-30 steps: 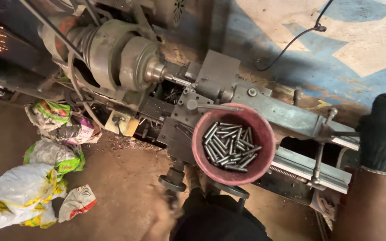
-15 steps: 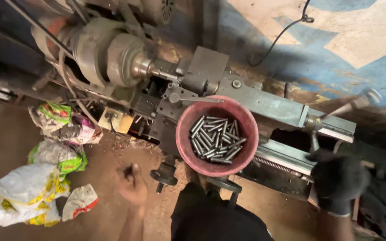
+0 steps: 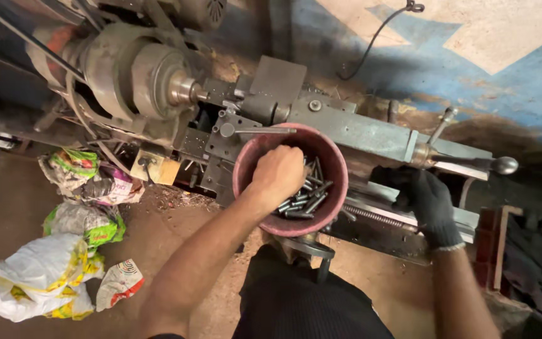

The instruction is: The person operates a bench lathe to machine small metal pins. They load a metal rod into the chuck, run the lathe to cut the rotating stock, then remove the finished pin by hand and drop it into a pink bowl filled with similar finished pins, repeating the cycle.

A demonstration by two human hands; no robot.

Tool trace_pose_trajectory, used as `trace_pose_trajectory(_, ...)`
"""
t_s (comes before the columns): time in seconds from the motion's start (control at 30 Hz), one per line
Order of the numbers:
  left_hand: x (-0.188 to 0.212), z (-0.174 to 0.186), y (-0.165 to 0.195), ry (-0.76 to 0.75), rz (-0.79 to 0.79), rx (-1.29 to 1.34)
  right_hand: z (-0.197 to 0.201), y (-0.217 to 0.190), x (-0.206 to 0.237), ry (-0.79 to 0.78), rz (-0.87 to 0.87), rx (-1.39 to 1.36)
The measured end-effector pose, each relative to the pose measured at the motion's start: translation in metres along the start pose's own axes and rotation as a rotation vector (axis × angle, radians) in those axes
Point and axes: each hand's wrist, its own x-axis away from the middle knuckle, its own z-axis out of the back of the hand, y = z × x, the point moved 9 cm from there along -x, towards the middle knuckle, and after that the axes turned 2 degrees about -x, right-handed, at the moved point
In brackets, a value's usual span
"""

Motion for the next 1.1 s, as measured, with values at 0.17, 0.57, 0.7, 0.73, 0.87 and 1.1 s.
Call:
trace_pose_trajectory(0.17, 0.013, 0.016, 0.012, 0.229, -0.139, 0.111, -0.006, -0.009, 0.003, 0.077, 0.047, -0.020)
trace_pose_trajectory(0.57, 0.021, 0.167, -0.080, 0.696, -0.393, 0.176, 0.036, -0.037, -0.006, 0.360, 0.400, 0.333)
trace_pose_trajectory(0.7, -0.057, 0.126, -0.121, 0.406, -0.427, -0.276, 0.037, -0.019, -0.025, 0.387, 0.061, 0.605)
trace_pose_trajectory(0.73, -0.069, 0.115, -0.132, 0.357, -0.400, -0.330, 0.035, -0.018, -0.025, 0.391, 0.040, 0.620)
trace_pose_trajectory(0.87, -0.091, 0.084, -0.165, 0.171, -0.274, -0.463, 0.021, -0.033, -0.017, 0.380, 0.243, 0.509)
trace_pose_trajectory(1.1, -0.094, 0.082, -0.167, 0.093, -0.204, -0.507, 0.035, 0.008, -0.026, 0.282, 0.030, 0.714)
